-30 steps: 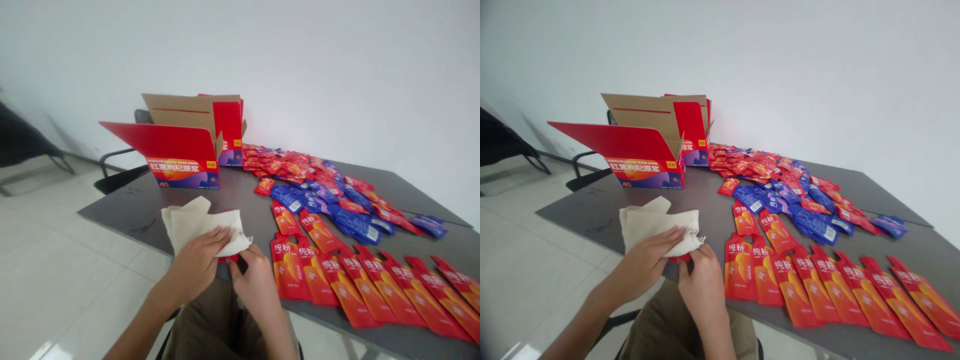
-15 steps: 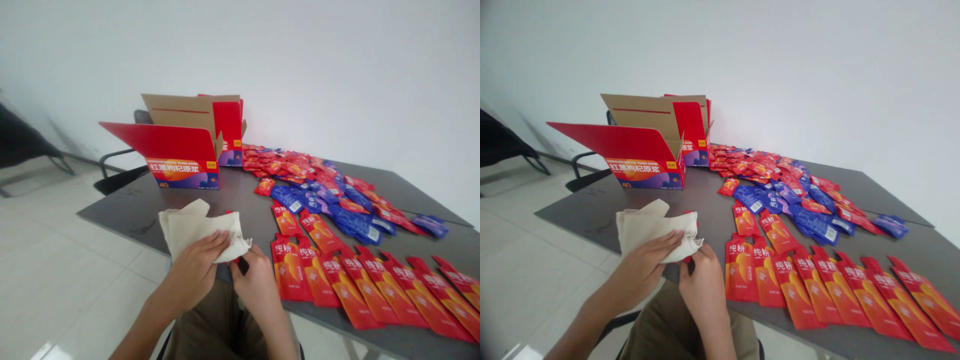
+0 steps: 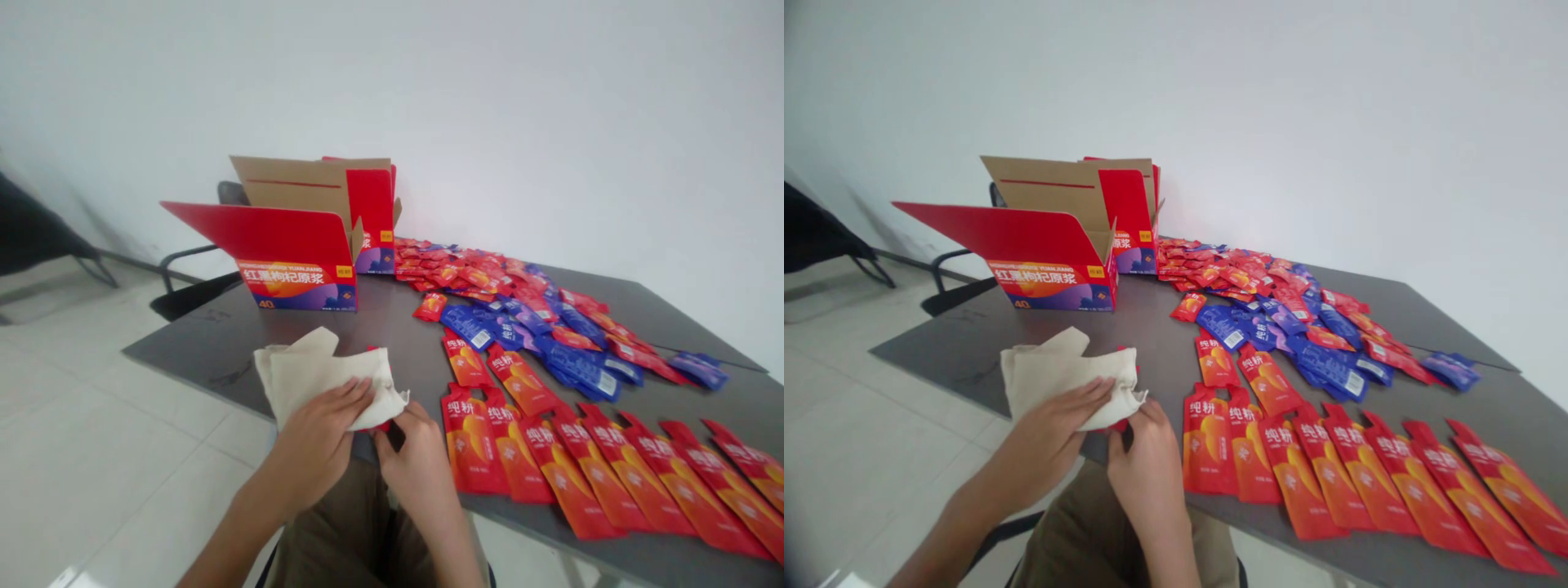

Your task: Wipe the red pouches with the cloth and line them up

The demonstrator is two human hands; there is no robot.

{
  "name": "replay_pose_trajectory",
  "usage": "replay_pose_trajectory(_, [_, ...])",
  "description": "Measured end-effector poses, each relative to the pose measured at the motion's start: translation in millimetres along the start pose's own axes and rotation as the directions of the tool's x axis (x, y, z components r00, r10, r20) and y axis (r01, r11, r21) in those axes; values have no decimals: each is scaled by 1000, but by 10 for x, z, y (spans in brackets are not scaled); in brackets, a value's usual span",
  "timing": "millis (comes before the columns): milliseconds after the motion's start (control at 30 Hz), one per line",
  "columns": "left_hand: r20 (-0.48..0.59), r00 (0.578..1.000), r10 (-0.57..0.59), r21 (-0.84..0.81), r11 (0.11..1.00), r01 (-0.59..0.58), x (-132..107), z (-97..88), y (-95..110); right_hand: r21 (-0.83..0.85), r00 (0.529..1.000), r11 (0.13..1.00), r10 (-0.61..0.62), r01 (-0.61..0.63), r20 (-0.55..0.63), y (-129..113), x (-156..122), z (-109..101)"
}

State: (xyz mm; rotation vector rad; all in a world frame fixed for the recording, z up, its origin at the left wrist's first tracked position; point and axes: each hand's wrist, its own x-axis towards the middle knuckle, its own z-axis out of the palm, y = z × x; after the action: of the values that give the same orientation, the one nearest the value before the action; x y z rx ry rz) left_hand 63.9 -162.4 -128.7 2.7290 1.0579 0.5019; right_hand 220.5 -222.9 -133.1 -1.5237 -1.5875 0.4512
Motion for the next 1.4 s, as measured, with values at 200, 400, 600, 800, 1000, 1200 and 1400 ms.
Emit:
replay_pose_trajectory(200, [26, 997, -72, 33, 997, 71, 478, -12, -80, 11, 1000, 1000, -23, 23, -3, 31, -5, 7])
replay_pose_trajectory(400, [11, 1000, 0, 2, 1000, 0, 153, 15, -59, 32, 1000, 999, 14, -15, 21, -26, -10, -6])
replay_pose_trajectory(600, [8, 999, -45, 46, 998, 44, 172, 2, 2, 9, 1000, 1000, 5, -5, 9, -6, 3, -3])
replay_pose_trajectory(800, [28, 999, -32, 71, 997, 30, 493, -3, -94, 11, 1000, 1000, 9, -9, 11, 31, -9, 7])
replay_pose_trajectory(1000, [-4, 1000, 24, 59, 998, -24, -33, 1, -42, 28, 1000, 999, 20, -20, 17, -15, 3, 2])
replay_pose_trajectory(1200, [35, 999, -33, 85, 996, 30, 509, -8, -98, 30, 1000, 999, -20, 19, 3, 33, -8, 12])
replay_pose_trajectory(1400, [2, 998, 60, 30, 998, -61, 90, 22, -57, 26, 999, 999, 36, -37, 21, -11, -16, 9])
